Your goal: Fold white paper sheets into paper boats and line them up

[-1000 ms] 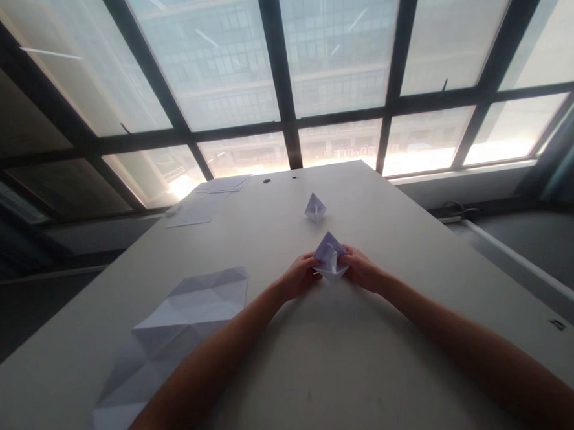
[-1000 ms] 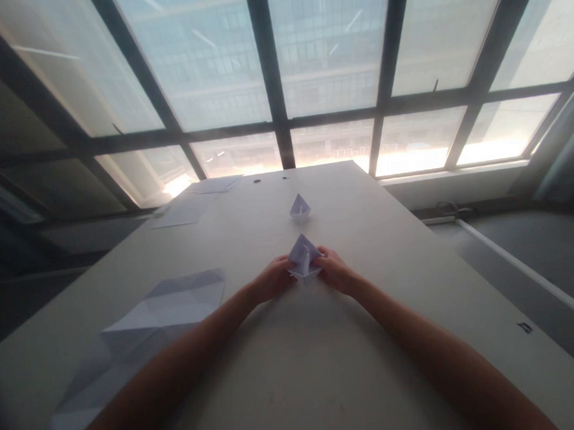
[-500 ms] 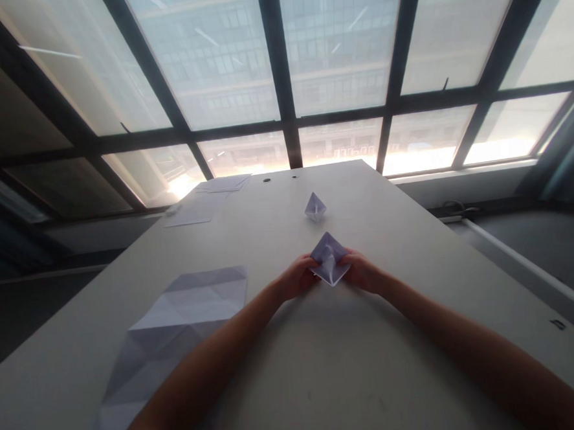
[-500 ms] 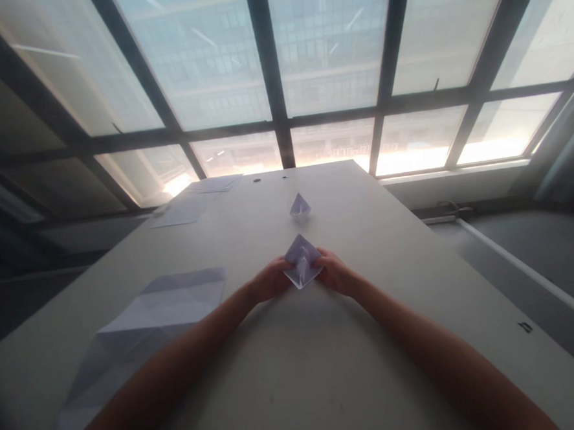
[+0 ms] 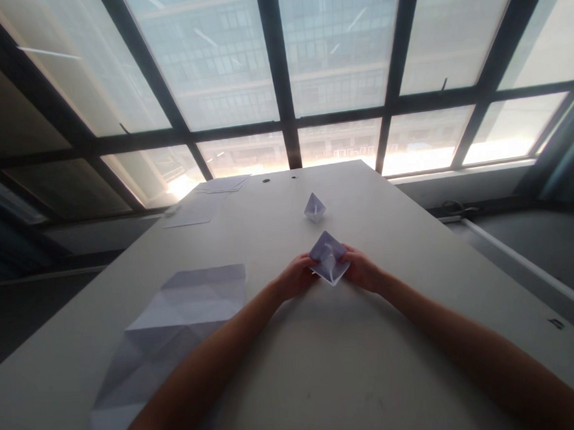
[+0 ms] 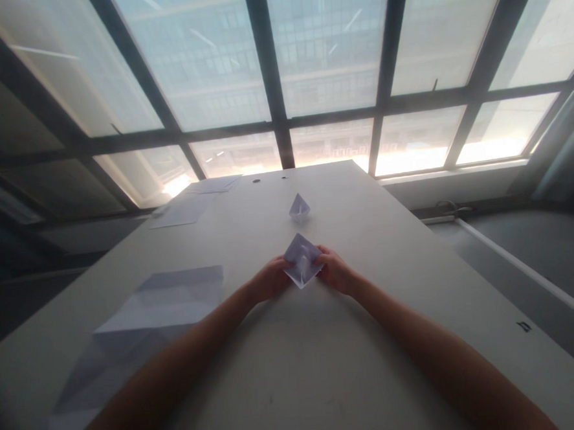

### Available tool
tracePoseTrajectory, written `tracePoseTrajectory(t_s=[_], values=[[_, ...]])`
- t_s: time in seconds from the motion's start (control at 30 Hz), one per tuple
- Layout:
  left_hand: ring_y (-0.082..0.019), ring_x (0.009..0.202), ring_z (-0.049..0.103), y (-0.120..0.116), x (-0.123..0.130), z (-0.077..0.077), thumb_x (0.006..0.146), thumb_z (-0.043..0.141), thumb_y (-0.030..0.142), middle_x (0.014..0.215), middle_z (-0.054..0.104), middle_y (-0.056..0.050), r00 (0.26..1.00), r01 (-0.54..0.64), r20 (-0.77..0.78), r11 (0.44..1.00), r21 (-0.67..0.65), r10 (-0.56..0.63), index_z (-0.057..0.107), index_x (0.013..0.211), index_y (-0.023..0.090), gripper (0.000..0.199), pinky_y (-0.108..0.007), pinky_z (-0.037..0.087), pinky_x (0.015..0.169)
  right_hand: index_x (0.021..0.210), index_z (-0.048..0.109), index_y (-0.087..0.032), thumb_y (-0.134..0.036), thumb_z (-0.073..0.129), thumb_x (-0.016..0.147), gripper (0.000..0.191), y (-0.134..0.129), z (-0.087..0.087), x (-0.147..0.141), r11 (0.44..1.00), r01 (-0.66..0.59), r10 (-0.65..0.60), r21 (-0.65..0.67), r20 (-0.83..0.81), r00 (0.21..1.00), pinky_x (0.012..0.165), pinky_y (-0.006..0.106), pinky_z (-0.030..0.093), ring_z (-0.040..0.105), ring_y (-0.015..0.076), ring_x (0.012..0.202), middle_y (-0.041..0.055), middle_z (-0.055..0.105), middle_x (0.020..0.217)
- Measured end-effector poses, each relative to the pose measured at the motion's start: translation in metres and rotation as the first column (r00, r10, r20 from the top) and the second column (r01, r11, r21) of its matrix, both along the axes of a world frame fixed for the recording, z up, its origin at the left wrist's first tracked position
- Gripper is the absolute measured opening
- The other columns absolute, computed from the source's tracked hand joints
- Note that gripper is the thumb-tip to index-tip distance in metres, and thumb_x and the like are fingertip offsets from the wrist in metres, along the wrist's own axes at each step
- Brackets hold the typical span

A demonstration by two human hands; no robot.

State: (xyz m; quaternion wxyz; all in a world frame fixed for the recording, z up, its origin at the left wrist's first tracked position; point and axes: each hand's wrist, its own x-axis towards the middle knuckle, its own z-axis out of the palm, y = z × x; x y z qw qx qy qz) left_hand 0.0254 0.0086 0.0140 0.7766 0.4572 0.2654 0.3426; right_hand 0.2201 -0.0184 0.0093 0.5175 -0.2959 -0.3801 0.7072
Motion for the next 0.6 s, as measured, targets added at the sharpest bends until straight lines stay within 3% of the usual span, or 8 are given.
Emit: tracePoseTrajectory(t_s=[0.43, 0.6], values=[[-0.017, 0.070, 0.062, 0.0000, 0.0030, 0.0036, 0.062, 0.079, 0.024, 0.075, 0.068, -0.005, 0.990, -0.053, -0.127, 0.996, 0.074, 0.062, 0.069, 0.092, 0.009, 0.034, -0.026, 0.045, 0.069, 0.100, 0.056, -0.019, -0.017, 0.065, 0.060, 0.041, 0.0075, -0.0074, -0.0009, 0.994, 0.109, -0.104, -0.012, 0.217, 0.971, 0.063, 0.028, 0.047, 0.061, 0.0177, 0.067, -0.0005, 0.066, 0.074], [-0.017, 0.070, 0.062, -0.0024, 0.0023, 0.0045, 0.066, 0.073, 0.021, 0.078, 0.069, -0.005, 0.946, -0.067, -0.285, 0.953, 0.295, 0.155, 0.071, 0.088, 0.010, 0.025, -0.026, 0.043, 0.066, 0.102, 0.056, -0.020, -0.020, 0.067, 0.065, 0.038, 0.0058, -0.0058, -0.0009, 0.990, 0.127, -0.138, 0.054, 0.372, 0.918, 0.055, 0.027, 0.045, 0.061, 0.0166, 0.062, 0.0010, 0.067, 0.074]])
